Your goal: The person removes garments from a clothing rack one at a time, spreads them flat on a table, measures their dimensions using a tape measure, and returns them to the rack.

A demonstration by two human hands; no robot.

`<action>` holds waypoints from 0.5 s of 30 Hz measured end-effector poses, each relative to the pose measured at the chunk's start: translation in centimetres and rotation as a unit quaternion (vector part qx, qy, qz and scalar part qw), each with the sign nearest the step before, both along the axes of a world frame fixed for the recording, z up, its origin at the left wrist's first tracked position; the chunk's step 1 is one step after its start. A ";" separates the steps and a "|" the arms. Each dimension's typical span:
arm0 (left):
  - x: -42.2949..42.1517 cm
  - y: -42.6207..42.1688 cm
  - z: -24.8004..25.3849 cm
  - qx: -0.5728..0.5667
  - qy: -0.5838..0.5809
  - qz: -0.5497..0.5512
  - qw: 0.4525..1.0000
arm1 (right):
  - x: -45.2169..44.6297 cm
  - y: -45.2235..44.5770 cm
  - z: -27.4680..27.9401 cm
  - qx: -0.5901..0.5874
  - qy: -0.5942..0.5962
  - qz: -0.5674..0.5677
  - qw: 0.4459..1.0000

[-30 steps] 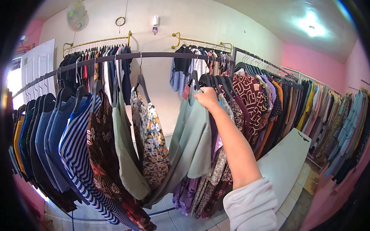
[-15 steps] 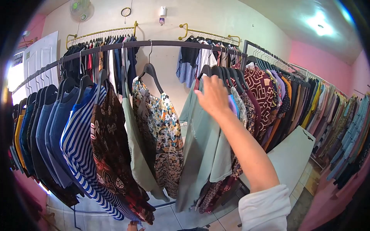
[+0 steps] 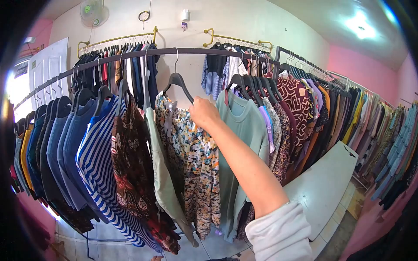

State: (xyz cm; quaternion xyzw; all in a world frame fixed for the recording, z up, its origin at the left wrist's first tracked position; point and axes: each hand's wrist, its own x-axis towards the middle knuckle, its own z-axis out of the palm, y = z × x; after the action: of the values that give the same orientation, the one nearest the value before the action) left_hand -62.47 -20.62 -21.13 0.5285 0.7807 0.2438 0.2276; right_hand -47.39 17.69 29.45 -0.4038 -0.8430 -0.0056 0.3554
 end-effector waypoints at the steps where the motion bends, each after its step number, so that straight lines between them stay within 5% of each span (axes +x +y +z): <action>1: 0.0 -0.5 0.1 -0.013 -0.006 0.010 1.000 | 0.1 -0.4 0.1 0.001 0.009 -0.019 1.000; 15: -0.5 -0.2 2.8 -0.028 -0.028 -0.002 0.999 | 6.4 1.7 1.1 -0.032 0.025 -0.191 0.981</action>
State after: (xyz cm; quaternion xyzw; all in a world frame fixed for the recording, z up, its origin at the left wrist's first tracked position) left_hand -62.94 -20.82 -18.36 0.5163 0.7795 0.2360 0.2647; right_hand -40.97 19.41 30.57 -0.5688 -0.7407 -0.0370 0.3555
